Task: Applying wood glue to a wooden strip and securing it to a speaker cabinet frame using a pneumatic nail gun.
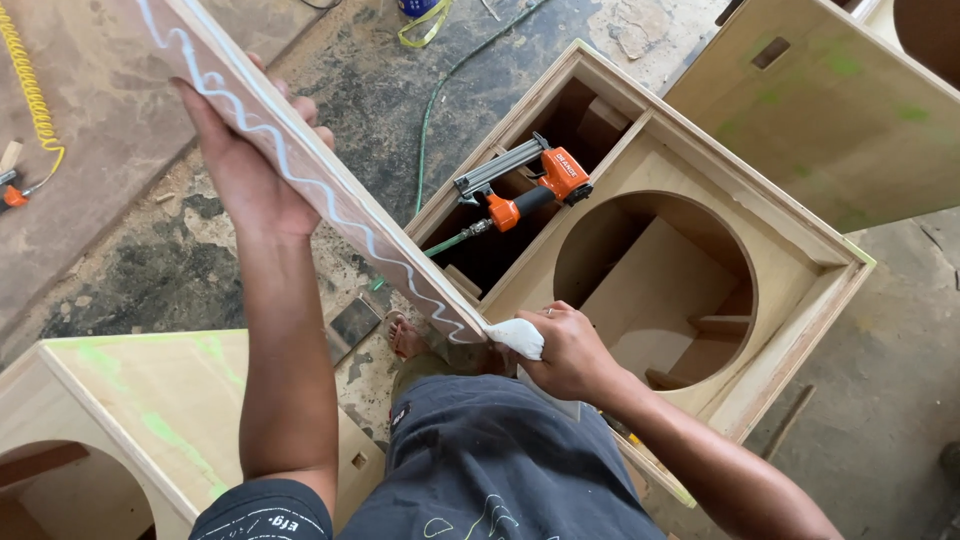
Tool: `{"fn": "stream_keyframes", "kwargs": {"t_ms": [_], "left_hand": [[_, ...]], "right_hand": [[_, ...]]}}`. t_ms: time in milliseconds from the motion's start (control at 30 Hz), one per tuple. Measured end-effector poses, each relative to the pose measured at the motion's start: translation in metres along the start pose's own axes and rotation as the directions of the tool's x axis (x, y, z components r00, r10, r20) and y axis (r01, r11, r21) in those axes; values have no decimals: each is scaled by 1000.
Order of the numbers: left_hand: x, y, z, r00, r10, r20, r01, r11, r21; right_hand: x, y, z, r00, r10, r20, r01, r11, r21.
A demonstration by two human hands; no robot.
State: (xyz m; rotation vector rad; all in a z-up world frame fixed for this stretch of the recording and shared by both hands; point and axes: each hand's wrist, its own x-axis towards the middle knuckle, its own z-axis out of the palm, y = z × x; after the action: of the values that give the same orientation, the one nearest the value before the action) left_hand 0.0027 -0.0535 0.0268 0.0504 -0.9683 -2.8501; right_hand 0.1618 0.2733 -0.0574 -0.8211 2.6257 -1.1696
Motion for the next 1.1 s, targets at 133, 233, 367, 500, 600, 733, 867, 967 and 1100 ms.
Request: {"fn": "stream_keyframes", "kwargs": {"t_ms": [133, 233, 367, 500, 600, 733, 867, 967, 1100], "left_hand": [[0, 17, -14, 993, 81, -89, -78, 996, 41], [-5, 34, -33, 986, 78, -146, -87, 995, -58], [-19, 54, -89, 975, 132, -181, -149, 986, -82], [-43, 64, -123, 886, 188, -424, -208, 978, 0], [-56, 68, -189, 958, 101, -268, -128, 988, -84], [-67, 61, -172, 903, 156, -399, -162, 987, 18], [-72, 56, -175, 819, 183, -544, -202, 979, 26], [-83, 60, -187, 808, 189, -558, -192, 980, 54], [-97, 67, -200, 838, 199, -508, -123, 976, 179]], "right_hand": [[1, 19, 6, 999, 16, 36, -14, 999, -38], [-4, 59, 22, 992, 115, -49, -113, 992, 52], [-10, 119, 49, 665, 726, -177, -393, 541, 744], [-23, 166, 68, 323, 936, -138, -281, 234, 931], [-34, 177, 74, 321, 932, -167, -355, 282, 891], [-29, 194, 87, 290, 949, -125, -403, 239, 883], [-21, 202, 93, 111, 994, 10, -242, 17, 970], [-29, 206, 96, -4, 996, 91, -192, -90, 977], [-54, 220, 99, -90, 991, 101, -191, -117, 975]]}}
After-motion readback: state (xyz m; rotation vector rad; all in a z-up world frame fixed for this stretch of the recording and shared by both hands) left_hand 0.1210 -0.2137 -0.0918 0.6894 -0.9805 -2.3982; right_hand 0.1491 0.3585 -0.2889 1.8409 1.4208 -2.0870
